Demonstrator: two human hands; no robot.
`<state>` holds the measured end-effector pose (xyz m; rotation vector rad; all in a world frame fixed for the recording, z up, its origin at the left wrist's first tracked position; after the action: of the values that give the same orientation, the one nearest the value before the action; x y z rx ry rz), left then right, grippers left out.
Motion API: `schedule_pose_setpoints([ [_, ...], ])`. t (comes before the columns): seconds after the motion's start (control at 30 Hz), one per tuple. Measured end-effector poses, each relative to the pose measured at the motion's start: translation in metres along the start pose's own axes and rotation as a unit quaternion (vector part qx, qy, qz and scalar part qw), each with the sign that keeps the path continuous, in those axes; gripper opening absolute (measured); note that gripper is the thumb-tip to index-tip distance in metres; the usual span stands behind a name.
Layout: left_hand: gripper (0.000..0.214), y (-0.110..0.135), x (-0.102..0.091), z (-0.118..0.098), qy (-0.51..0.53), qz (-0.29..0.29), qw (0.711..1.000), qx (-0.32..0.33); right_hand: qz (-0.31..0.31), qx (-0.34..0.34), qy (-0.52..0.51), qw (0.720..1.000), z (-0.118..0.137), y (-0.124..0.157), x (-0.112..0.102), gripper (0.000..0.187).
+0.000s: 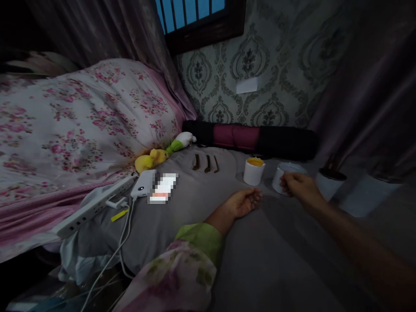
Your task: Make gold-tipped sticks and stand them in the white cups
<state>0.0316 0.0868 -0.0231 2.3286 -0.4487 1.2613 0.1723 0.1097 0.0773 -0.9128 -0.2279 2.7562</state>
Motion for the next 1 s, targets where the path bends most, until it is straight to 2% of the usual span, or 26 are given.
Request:
schedule_pose_setpoints([
  [0.03,0.020,0.000,0.000,0.000,-0.001,-0.002,1.000,0.000,0.029,0.016,-0.007,0.999,-0.006,0.004,0.010,0.028],
  [0.1,0.019,0.000,0.000,0.000,-0.004,-0.004,1.000,-0.002,0.037,0.041,-0.005,0.998,-0.017,0.011,0.022,0.030],
  [0.3,0.017,0.000,-0.001,0.000,-0.007,-0.008,1.000,-0.001,0.017,0.000,0.053,0.998,-0.035,0.015,0.040,0.041],
  [0.73,0.016,0.003,0.004,-0.001,-0.017,-0.006,1.000,0.005,0.000,-0.077,0.115,0.990,-0.036,0.031,0.047,0.042],
  [0.87,0.012,0.000,0.001,-0.006,-0.060,-0.035,0.998,0.009,0.008,-0.079,0.107,0.991,-0.037,0.032,0.048,0.043],
  [1.0,0.009,-0.004,-0.009,-0.021,-0.143,-0.083,0.986,0.028,0.002,-0.079,0.104,0.991,-0.039,0.032,0.047,0.042],
])
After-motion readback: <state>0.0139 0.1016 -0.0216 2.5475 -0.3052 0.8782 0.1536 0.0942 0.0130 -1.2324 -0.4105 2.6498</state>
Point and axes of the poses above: each hand's wrist, its own y-axis away from the middle knuckle, its own x-axis out of the palm, z = x × y, the point moved 8 cm from there along -y, towards the middle knuckle, and after that the axes turned 5 degrees about y, right-handed, at the moved point
